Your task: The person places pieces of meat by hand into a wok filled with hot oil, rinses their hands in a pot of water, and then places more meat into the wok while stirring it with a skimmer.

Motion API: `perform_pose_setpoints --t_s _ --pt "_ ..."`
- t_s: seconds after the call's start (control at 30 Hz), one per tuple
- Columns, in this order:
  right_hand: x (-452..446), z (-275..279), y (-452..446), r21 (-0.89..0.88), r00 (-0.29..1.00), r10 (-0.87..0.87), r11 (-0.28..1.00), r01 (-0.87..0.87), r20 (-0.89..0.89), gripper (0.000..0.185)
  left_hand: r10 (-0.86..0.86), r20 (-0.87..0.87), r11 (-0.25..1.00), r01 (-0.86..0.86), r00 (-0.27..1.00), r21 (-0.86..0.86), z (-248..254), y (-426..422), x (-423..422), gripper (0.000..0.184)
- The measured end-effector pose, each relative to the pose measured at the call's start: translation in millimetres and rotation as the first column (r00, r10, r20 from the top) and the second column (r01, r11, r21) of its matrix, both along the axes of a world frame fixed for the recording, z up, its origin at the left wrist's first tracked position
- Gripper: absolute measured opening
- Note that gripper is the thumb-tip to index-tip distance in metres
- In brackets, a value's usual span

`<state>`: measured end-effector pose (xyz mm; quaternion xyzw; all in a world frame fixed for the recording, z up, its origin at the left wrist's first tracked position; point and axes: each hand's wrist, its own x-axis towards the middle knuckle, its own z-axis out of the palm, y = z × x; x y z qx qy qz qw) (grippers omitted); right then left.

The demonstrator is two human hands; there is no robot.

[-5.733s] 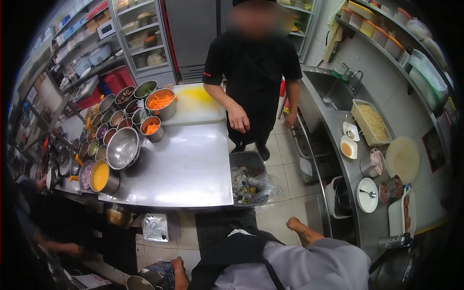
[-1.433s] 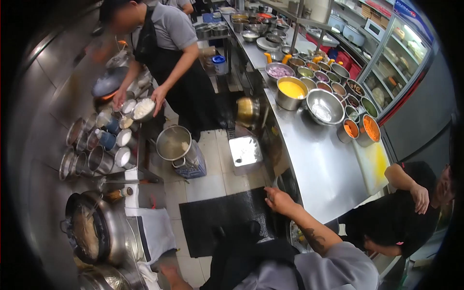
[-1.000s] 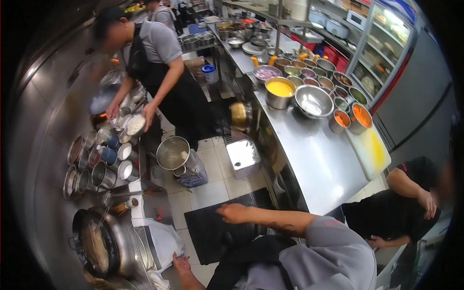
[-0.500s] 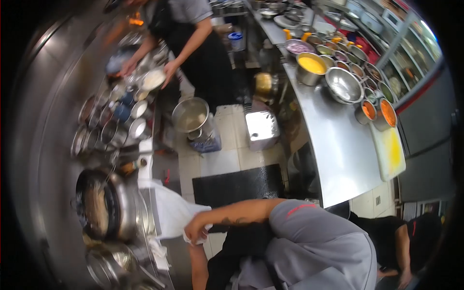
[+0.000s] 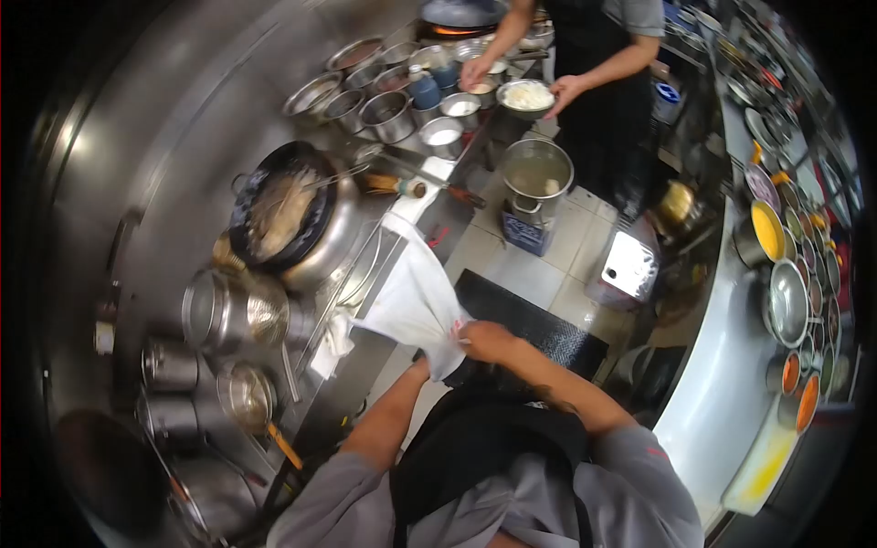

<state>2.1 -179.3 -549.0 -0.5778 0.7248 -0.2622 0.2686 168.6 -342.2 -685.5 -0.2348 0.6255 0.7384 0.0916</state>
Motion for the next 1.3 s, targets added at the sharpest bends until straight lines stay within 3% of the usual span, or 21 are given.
perform_pose_setpoints --t_s 0.03,0.07,0.1,0.17,0.2,0.23,0.33,0.37,0.47,0.57,0.6,0.67,0.77,0.8,0.9,1.0,1.13,1.3 --pt "-12.5 2.4 24.6 0.005 0.996 -0.083 0.997 0.083 -0.016 0.023 -0.176 0.179 0.957 0.211 0.968 -0.201 24.2 6.3 4.7 0.054" --pt "-29.0 19.3 54.3 -0.146 0.988 -0.156 0.977 0.157 0.018 0.024 -0.305 0.386 0.83 0.442 0.87 -0.34 59.4 16.2 4.1 0.056" --pt "-39.3 33.1 82.7 -0.118 0.934 -0.35 0.927 0.356 0.073 0.024 -0.368 0.596 0.634 0.661 0.714 -0.4 87.8 26.9 2.1 0.058" --pt "-65.4 24.3 140.5 -0.135 0.807 -0.56 0.799 0.585 0.187 0.019 -0.315 0.796 0.397 0.833 0.517 -0.384 87.5 35.8 4.3 0.052" --pt "-73.7 13.6 171.5 -0.223 0.738 -0.64 0.703 0.675 0.216 0.015 -0.274 0.809 0.398 0.827 0.52 -0.397 64.6 32.7 5.7 0.045" --pt "-76.4 36.6 200.9 -0.165 0.643 -0.75 0.621 0.766 0.159 0.013 -0.233 0.822 0.395 0.823 0.52 -0.408 45.0 29.4 6.0 0.039" --pt "-77.8 22.9 286.8 -0.479 0.329 -0.943 0.309 0.822 -0.044 0.017 -0.104 0.748 0.472 0.694 0.656 -0.543 2.9 22.2 -23.6 0.051" --pt "-68.6 39.1 308.0 -0.451 0.2 -0.971 0.238 0.86 -0.132 0.021 -0.108 0.727 0.478 0.677 0.678 -0.56 3.8 26.0 -42.4 0.048" --pt "-38.9 17.3 379.2 -0.509 -0.113 -0.952 0.051 0.859 -0.285 0.03 -0.048 0.606 0.452 0.558 0.794 -0.696 -3.2 33.2 -107.8 0.047" --pt "-6.9 10.4 414.9 -0.352 -0.248 -0.868 -0.092 0.931 -0.431 0.039 0.067 0.541 0.426 0.466 0.838 -0.775 -30.4 9.9 -172.3 0.048" --pt "6.1 -1.1 428.9 -0.324 -0.25 -0.855 -0.102 0.94 -0.455 0.041 0.149 0.489 0.429 0.39 0.859 -0.815 -30.6 4.7 -195.1 0.047" --pt "20.4 -20.2 442.9 -0.299 -0.243 -0.845 -0.105 0.949 -0.476 0.044 -0.008 0.45 0.245 0.438 0.893 -0.865 -109.1 -57.3 -225.7 0.045" --pt "24.5 -28.6 440.6 -0.304 -0.257 -0.784 -0.092 0.948 -0.565 0.047 0.172 0.359 0.185 0.328 0.917 -0.926 -42.0 -63.2 -286.9 0.041" --pt "19.6 -25.6 434.1 -0.302 -0.265 -0.766 -0.097 0.948 -0.586 0.049 0.212 0.21 0.102 0.193 0.954 -0.976 -71.5 -86.8 -295.5 0.036" --pt "13.9 -23.5 432.8 -0.264 -0.24 -0.681 -0.071 0.962 -0.692 0.049 0.174 0.197 -0.042 0.207 0.965 -0.977 -85.1 -128.4 -320.2 0.033" --pt "13.0 -21.4 428.5 -0.191 -0.217 -0.679 -0.114 0.975 -0.701 0.053 0.012 0.66 -0.122 0.657 0.751 -0.744 -70.4 -149.4 -345.8 0.031" --pt "11.4 -22.3 430.1 -0.154 -0.2 -0.682 -0.128 0.98 -0.703 0.055 0.169 0.485 0.15 0.464 0.858 -0.873 -105.1 -173.0 -344.3 0.049" --pt "10.4 -20.5 425.7 -0.156 -0.194 -0.688 -0.118 0.981 -0.699 0.056 0.24 0.459 0.257 0.399 0.856 -0.88 -99.7 -172.9 -342.0 0.043"
